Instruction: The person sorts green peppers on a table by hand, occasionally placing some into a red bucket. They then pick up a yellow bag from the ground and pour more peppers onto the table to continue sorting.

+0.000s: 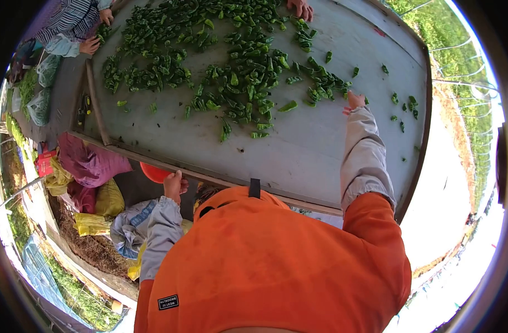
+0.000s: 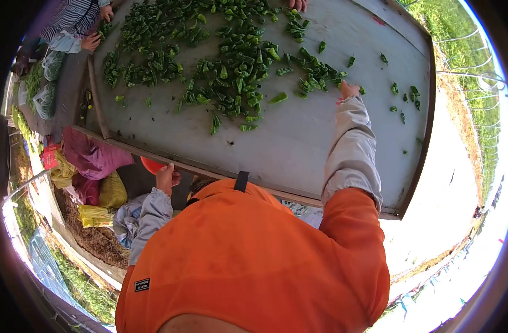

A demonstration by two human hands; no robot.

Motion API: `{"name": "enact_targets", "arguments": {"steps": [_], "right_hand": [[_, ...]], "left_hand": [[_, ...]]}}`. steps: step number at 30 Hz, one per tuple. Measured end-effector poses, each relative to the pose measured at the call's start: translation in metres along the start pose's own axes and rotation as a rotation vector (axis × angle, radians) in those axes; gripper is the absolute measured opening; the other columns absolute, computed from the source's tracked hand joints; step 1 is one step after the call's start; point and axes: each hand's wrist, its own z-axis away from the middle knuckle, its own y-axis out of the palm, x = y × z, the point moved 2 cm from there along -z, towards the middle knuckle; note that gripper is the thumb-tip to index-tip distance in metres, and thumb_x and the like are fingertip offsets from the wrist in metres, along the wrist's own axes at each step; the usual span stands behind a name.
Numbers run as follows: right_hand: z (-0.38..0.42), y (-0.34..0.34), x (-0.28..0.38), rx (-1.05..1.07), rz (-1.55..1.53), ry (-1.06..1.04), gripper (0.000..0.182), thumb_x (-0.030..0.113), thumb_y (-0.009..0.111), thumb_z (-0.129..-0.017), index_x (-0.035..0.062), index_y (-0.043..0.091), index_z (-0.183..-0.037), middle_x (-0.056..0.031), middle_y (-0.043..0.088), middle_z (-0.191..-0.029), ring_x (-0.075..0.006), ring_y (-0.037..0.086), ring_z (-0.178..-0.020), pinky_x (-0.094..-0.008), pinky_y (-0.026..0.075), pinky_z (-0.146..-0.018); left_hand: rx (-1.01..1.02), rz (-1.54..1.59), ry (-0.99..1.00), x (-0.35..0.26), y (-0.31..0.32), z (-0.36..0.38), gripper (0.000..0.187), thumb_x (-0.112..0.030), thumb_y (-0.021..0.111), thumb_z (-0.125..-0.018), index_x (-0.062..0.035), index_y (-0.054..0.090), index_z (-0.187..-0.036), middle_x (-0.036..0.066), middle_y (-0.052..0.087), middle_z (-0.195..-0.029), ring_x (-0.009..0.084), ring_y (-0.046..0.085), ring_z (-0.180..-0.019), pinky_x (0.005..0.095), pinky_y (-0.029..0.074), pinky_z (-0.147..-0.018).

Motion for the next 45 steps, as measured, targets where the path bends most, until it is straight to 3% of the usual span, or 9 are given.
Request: {"name": "enact_targets", "arguments": {"steps": [5, 11, 16, 19, 23, 28, 34, 40, 45], "right_hand": [[0.002, 0.071, 0.045, 0.355, 0.148, -0.011, 0.077, 0.047, 0.063, -0.078, 0.0102, 0.028, -0.136, -0.0159, 0.045, -0.118, -0.0309, 0.057, -0.072, -0.0428, 0.055, -0.054], [0.069, 0.226, 0.096, 0.254, 0.278, -0.262, 0.081, 0.045, 0.065, -0.076, 0.0042, 0.030, -0.136, -0.0148, 0.050, -0.116, -0.0281, 0.056, -0.081, -0.0395, 0.055, -0.055], [0.205, 0.266, 0.127, 0.647, -0.311, -0.259, 0.064, 0.032, 0.061, -0.079, 0.0011, 0.038, -0.130, -0.0225, 0.054, -0.119, -0.0344, 0.058, -0.099, -0.0365, 0.048, -0.082], [0.231, 0.258, 0.095, 0.399, 0.139, -0.862, 0.049, 0.024, 0.060, -0.080, 0.0024, 0.049, -0.122, -0.0190, 0.060, -0.110, -0.0321, 0.061, -0.094, -0.0383, 0.049, -0.077], [0.267, 0.226, 0.011, 0.891, 0.600, -0.908, 0.033, 0.024, 0.060, -0.080, 0.0040, 0.060, -0.107, -0.0139, 0.066, -0.089, -0.0309, 0.063, -0.082, -0.0373, 0.048, -0.073], [0.290, 0.214, -0.027, 1.086, 1.140, -0.984, 0.038, 0.026, 0.056, -0.081, 0.0102, 0.057, -0.115, -0.0147, 0.063, -0.104, -0.0335, 0.059, -0.095, -0.0421, 0.047, -0.082], [0.278, 0.252, 0.006, 0.930, 0.993, -1.016, 0.045, 0.022, 0.056, -0.079, 0.0097, 0.052, -0.122, -0.0147, 0.056, -0.119, -0.0329, 0.056, -0.104, -0.0414, 0.045, -0.087], [0.275, 0.225, 0.041, 0.378, 0.365, -1.250, 0.039, 0.022, 0.055, -0.077, 0.0114, 0.056, -0.114, -0.0145, 0.060, -0.104, -0.0350, 0.057, -0.096, -0.0423, 0.046, -0.081], [0.261, 0.181, -0.004, 0.494, 0.791, -0.762, 0.024, 0.026, 0.053, -0.077, 0.0074, 0.063, -0.088, -0.0197, 0.062, -0.082, -0.0397, 0.059, -0.079, -0.0457, 0.047, -0.069]], "left_hand": [[0.000, -0.009, -0.001, -0.002, -0.001, 0.000, 0.024, -0.029, 0.051, -0.091, -0.0060, 0.054, -0.083, 0.005, 0.059, -0.066, 0.0151, 0.058, -0.054, 0.0269, 0.045, -0.046], [0.012, -0.012, 0.022, -0.006, 0.000, -0.001, 0.024, -0.028, 0.051, -0.092, -0.0053, 0.053, -0.083, 0.005, 0.059, -0.064, 0.0143, 0.056, -0.052, 0.0258, 0.044, -0.045], [0.019, 0.008, -0.007, -0.006, -0.002, -0.003, 0.024, -0.027, 0.052, -0.091, -0.0047, 0.054, -0.083, 0.005, 0.058, -0.062, 0.0140, 0.055, -0.049, 0.0254, 0.044, -0.043], [0.071, 0.012, -0.006, -0.009, -0.003, 0.000, 0.024, -0.028, 0.053, -0.090, -0.0052, 0.053, -0.082, 0.005, 0.058, -0.061, 0.0136, 0.056, -0.050, 0.0251, 0.045, -0.044], [0.103, 0.030, -0.019, -0.007, -0.007, -0.005, 0.025, -0.025, 0.054, -0.090, -0.0040, 0.054, -0.077, 0.006, 0.060, -0.061, 0.0130, 0.056, -0.048, 0.0237, 0.043, -0.041], [0.170, 0.054, -0.025, -0.008, -0.014, -0.006, 0.026, -0.027, 0.056, -0.089, -0.0043, 0.056, -0.079, 0.006, 0.061, -0.062, 0.0131, 0.058, -0.051, 0.0245, 0.044, -0.044], [0.238, 0.053, -0.053, -0.010, -0.020, -0.009, 0.025, -0.029, 0.058, -0.088, -0.0047, 0.057, -0.081, 0.006, 0.063, -0.067, 0.0131, 0.059, -0.055, 0.0245, 0.044, -0.045], [0.227, -0.001, -0.005, -0.015, -0.026, -0.007, 0.024, -0.032, 0.059, -0.088, -0.0088, 0.054, -0.084, 0.003, 0.062, -0.073, 0.0138, 0.060, -0.063, 0.0271, 0.044, -0.049], [0.116, 0.165, -0.028, -0.022, -0.050, -0.011, 0.031, -0.041, 0.058, -0.086, -0.0101, 0.055, -0.089, 0.001, 0.057, -0.069, 0.0143, 0.058, -0.061, 0.0272, 0.043, -0.049]]}}
